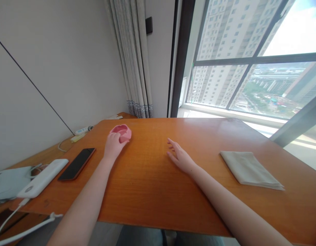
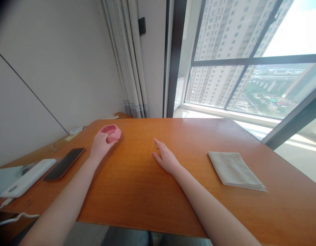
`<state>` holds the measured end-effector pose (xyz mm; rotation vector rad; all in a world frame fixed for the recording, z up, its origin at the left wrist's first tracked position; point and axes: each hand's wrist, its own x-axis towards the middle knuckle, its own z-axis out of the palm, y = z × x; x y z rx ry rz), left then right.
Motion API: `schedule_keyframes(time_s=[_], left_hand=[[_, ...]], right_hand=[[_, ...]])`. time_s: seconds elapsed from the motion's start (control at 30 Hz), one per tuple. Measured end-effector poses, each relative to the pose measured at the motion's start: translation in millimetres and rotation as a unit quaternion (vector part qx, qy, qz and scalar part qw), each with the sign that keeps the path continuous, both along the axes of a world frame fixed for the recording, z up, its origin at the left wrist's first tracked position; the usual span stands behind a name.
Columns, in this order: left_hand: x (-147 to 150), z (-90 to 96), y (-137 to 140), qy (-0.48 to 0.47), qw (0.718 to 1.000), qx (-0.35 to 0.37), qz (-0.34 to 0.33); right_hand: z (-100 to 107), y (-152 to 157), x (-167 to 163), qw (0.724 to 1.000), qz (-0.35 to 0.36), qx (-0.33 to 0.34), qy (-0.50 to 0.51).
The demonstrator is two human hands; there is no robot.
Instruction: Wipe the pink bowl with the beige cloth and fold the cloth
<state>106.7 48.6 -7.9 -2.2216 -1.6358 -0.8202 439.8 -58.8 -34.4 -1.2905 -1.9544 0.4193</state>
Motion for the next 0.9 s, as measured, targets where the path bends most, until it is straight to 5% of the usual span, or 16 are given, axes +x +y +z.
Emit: schedule_keyframes(time_s=[0.23, 0.67, 0.77, 0.9], left_hand=[[-56.2, -29.1, 17.8, 0.022, 0.993, -0.011, 0.118], [-58.7, -45.7, 28.7, 0.04, 0.994, -0.036, 0.1], [-59.3, -45.2, 27.9, 0.034, 0.994, -0.04, 0.098], [-50.5, -38.9, 17.3, -0.002, 0.995, -0.024, 0.101]], right_hand=[[7.7, -6.5, -5.5, 0.997, 0.029, -0.063, -0.019], [14.1, -4.7, -2.0, 0.997, 0.01, -0.054, -0.053], [23.4, -3.4, 5.3, 0.992, -0.045, -0.055, -0.106], [37.3, -12.4, 48.1, 0.958, -0.208, -0.08, -0.182]])
